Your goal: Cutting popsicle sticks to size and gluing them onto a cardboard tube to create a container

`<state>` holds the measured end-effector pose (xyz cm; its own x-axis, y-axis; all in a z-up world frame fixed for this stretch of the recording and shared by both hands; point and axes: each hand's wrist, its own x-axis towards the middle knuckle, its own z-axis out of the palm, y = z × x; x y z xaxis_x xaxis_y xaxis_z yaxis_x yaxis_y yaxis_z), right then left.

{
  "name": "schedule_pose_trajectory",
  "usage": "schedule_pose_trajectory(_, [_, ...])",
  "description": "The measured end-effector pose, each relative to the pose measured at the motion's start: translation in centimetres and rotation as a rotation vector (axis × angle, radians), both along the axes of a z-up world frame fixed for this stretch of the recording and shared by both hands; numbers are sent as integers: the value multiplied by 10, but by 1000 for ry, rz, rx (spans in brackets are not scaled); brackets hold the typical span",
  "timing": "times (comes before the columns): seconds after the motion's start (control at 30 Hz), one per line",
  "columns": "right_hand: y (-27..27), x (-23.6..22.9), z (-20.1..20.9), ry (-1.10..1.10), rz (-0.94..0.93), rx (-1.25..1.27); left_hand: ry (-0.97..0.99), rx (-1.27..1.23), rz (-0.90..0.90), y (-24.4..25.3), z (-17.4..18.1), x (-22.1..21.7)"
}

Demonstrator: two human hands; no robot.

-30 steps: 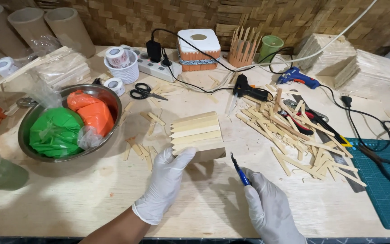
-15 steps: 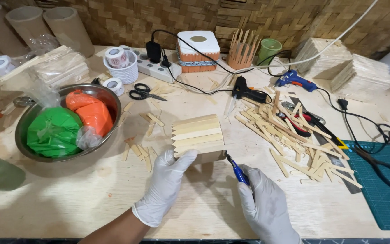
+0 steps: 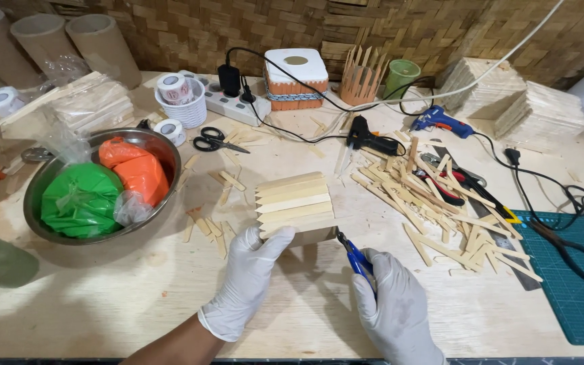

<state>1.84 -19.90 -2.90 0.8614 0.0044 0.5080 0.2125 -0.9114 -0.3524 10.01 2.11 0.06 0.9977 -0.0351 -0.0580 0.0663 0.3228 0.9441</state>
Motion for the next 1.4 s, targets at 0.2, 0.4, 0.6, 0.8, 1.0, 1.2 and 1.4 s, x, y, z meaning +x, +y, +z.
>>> schedule_pose_trajectory(0.2, [1, 2, -3, -21, 0, 14, -25, 28, -8, 0, -4, 1])
schedule_pose_trajectory(0.4, [4, 0, 2, 51, 19, 81, 4, 42, 12, 0, 3, -3])
schedule_pose_trajectory(0.6, [4, -2, 9, 117, 29, 150, 126, 149, 61, 1, 3, 1])
schedule_pose_trajectory(0.8, [2, -1, 0, 144, -12, 110, 111, 78, 44, 0, 6, -2])
schedule_pose_trajectory(1.0, [2, -1, -3, 69, 9, 31, 68, 49, 35, 1, -7, 2])
schedule_pose_trajectory(1.2, [5, 0, 1, 42, -1, 60, -18, -19, -21, 0, -9, 0])
schedule_pose_trajectory(1.4, [3, 2, -6, -13, 4, 2, -79, 13, -19, 0, -13, 2])
